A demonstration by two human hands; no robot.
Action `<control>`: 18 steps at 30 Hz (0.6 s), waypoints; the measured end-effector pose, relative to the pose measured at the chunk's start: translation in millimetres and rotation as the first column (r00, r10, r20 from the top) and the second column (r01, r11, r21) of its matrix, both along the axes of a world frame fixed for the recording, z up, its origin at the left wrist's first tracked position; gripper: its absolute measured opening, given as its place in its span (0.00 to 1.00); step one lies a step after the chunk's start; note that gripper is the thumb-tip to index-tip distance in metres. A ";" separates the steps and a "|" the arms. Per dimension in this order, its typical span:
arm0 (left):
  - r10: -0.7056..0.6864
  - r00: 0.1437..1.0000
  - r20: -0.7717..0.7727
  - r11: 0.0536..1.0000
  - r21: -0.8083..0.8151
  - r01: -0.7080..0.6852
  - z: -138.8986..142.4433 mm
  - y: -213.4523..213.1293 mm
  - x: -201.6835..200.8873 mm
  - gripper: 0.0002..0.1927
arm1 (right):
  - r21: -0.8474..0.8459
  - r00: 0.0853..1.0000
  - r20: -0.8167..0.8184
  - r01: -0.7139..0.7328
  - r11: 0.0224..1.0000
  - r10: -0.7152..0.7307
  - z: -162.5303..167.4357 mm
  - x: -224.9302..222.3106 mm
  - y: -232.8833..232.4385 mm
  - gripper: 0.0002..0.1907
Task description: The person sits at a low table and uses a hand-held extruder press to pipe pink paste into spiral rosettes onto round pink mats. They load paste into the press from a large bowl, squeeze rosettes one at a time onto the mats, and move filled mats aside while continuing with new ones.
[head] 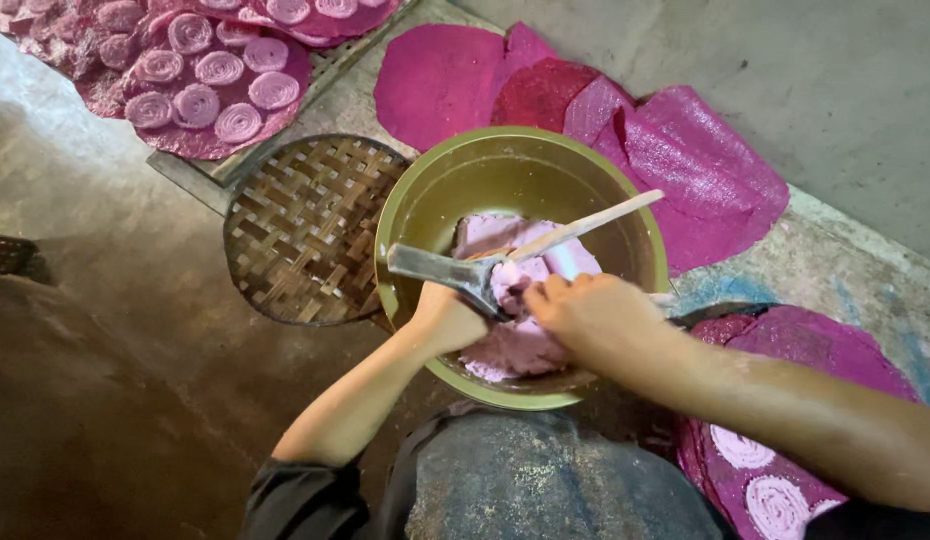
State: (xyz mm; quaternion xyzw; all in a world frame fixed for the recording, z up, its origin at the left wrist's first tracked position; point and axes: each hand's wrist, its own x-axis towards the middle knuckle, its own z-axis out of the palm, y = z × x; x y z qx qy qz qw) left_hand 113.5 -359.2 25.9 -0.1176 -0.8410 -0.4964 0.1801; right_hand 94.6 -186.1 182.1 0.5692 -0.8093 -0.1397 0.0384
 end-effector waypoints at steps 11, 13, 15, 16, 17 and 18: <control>0.142 0.970 -0.198 0.889 -0.406 -0.213 19.4 -30.8 -10.9 0.32 | 0.110 0.918 0.110 0.371 0.922 -0.382 41.7 -24.6 53.5 0.19; 0.155 0.969 -0.190 0.886 -0.406 -0.221 10.0 -23.4 -15.1 0.32 | 0.006 0.961 0.108 0.255 0.967 -0.254 28.6 -23.1 39.6 0.21; 0.114 0.986 -0.125 0.928 -0.341 -0.151 -3.0 -11.4 -14.4 0.32 | 0.034 0.992 -0.057 0.116 0.993 -0.114 2.1 -12.5 14.5 0.18; 0.092 0.990 -0.108 0.943 -0.309 -0.121 -8.0 -7.3 -15.9 0.32 | 0.138 0.975 -0.212 0.092 0.986 -0.062 -9.1 -9.2 5.2 0.14; 0.089 0.990 -0.111 0.943 -0.311 -0.120 -12.3 -3.8 -15.5 0.31 | 0.093 0.984 -0.174 0.060 0.994 -0.044 -16.7 -8.1 4.0 0.14; 0.085 0.990 -0.114 0.942 -0.314 -0.117 -14.5 -3.5 -15.8 0.30 | 0.043 0.990 -0.137 0.031 0.999 -0.025 -22.6 -8.4 4.2 0.15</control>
